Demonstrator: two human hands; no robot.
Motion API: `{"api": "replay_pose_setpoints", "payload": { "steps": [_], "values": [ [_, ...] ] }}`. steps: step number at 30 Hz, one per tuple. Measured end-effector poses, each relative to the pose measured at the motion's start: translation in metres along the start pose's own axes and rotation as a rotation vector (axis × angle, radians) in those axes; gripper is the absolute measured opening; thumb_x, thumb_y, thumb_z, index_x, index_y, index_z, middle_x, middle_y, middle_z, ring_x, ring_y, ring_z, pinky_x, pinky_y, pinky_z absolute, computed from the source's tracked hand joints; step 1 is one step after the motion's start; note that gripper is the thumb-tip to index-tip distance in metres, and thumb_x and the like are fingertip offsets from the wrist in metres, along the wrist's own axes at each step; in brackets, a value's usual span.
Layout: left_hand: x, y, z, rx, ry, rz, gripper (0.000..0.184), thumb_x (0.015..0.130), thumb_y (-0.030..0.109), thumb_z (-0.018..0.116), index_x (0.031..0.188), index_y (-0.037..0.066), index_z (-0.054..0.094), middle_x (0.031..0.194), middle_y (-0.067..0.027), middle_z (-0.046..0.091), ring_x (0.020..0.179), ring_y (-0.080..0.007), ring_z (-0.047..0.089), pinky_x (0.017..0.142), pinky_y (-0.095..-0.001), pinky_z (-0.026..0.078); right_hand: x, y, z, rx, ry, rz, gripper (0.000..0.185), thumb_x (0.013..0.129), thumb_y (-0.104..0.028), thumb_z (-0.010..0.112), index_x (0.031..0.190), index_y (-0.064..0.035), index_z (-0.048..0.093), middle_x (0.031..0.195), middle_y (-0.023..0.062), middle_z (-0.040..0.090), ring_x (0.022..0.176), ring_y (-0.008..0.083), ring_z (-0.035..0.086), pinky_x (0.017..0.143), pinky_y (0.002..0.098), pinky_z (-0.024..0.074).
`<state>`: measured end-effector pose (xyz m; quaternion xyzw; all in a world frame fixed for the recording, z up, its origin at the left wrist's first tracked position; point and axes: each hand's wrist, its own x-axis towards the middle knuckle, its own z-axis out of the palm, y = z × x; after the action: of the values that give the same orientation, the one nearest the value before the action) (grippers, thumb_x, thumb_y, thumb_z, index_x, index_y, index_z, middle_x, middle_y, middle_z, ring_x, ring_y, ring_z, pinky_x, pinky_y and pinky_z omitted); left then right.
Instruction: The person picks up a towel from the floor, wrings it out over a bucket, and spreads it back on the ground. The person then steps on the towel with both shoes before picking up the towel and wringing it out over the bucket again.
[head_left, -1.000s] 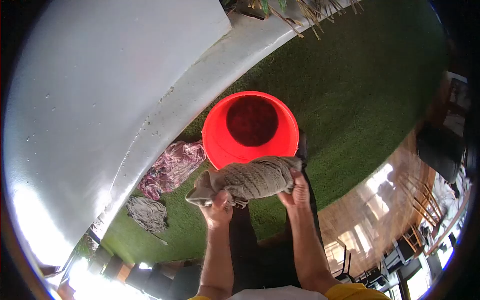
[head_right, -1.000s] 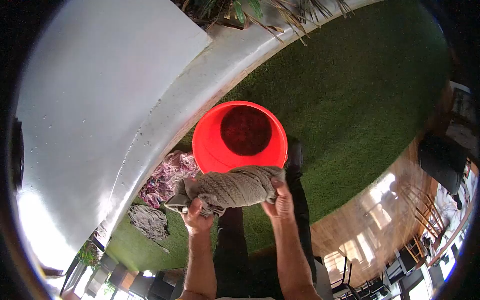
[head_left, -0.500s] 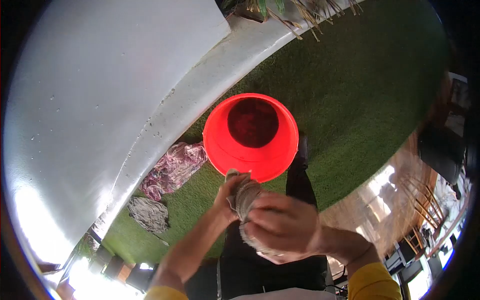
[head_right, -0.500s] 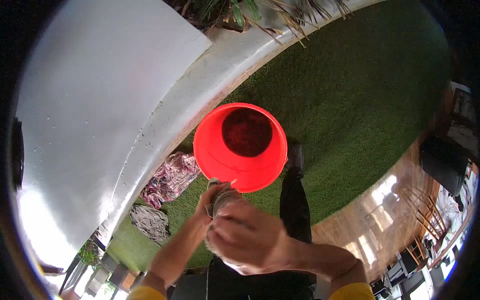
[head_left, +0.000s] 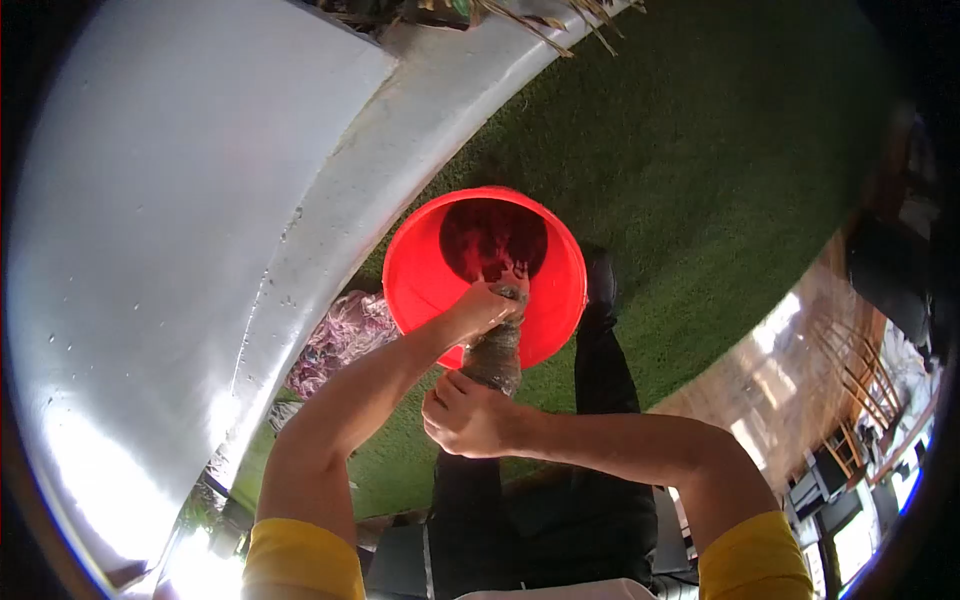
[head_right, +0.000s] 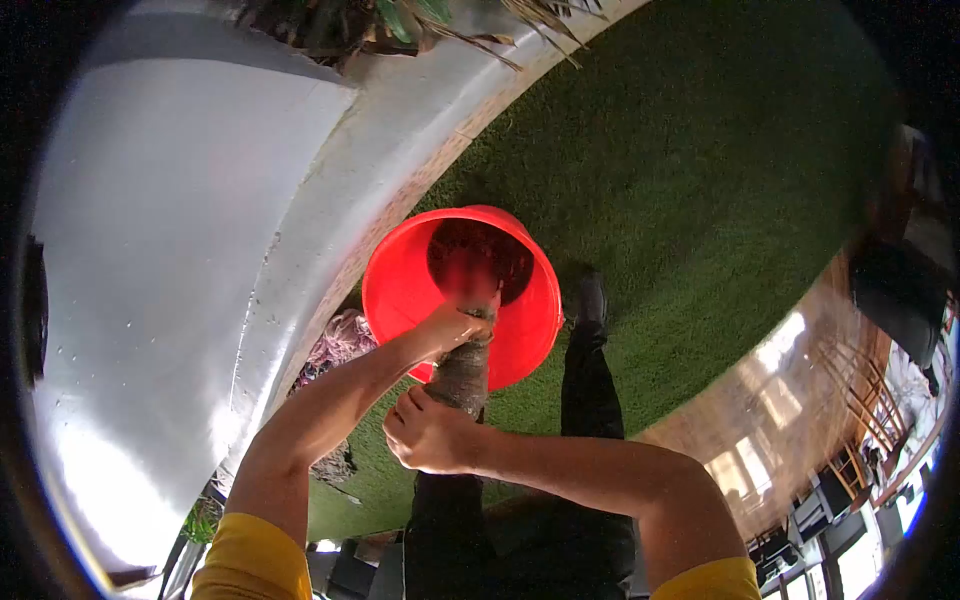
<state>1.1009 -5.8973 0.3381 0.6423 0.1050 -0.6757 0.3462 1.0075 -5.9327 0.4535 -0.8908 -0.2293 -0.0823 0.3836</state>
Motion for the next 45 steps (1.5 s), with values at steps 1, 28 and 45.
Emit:
{"api": "replay_pose_setpoints", "payload": {
  "steps": [1,28,45],
  "values": [
    [0.002,-0.002,0.005,0.128,0.012,0.028,0.027,0.067,0.018,0.072,0.085,-0.002,0.067,0.074,-0.0113,0.066,0.065,-0.0216,0.063,0.06,-0.0364,0.05,-0.001,0.001,0.011,-0.068,-0.008,0.011,0.024,0.065,-0.019,0.062,0.072,0.0034,0.065,0.08,0.0132,0.055,0.078,0.031,0.056,0.075,0.0445,0.0498],
    [-0.174,-0.014,0.011,-0.27,0.531,1.081,0.024,0.068,-0.004,0.065,0.091,-0.001,0.059,0.09,-0.0084,0.061,0.083,-0.0181,0.059,0.076,-0.0316,0.047,-0.088,-0.103,0.067,1.973,1.409,1.023,0.043,0.087,-0.02,0.066,0.124,-0.0083,0.048,0.119,0.0069,0.054,0.109,0.0224,0.055,0.089,0.0384,0.0463],
    [-0.268,-0.049,0.006,-0.183,0.026,1.396,0.036,0.076,0.026,0.071,0.101,0.006,0.054,0.096,-0.0123,0.051,0.097,-0.0301,0.053,0.088,-0.0502,0.045,-0.045,-0.116,0.06,1.884,1.988,0.504,0.058,0.077,-0.023,0.064,0.128,-0.0025,0.044,0.125,0.0167,0.053,0.115,0.0312,0.052,0.101,0.0468,0.0418]
  ]
}}
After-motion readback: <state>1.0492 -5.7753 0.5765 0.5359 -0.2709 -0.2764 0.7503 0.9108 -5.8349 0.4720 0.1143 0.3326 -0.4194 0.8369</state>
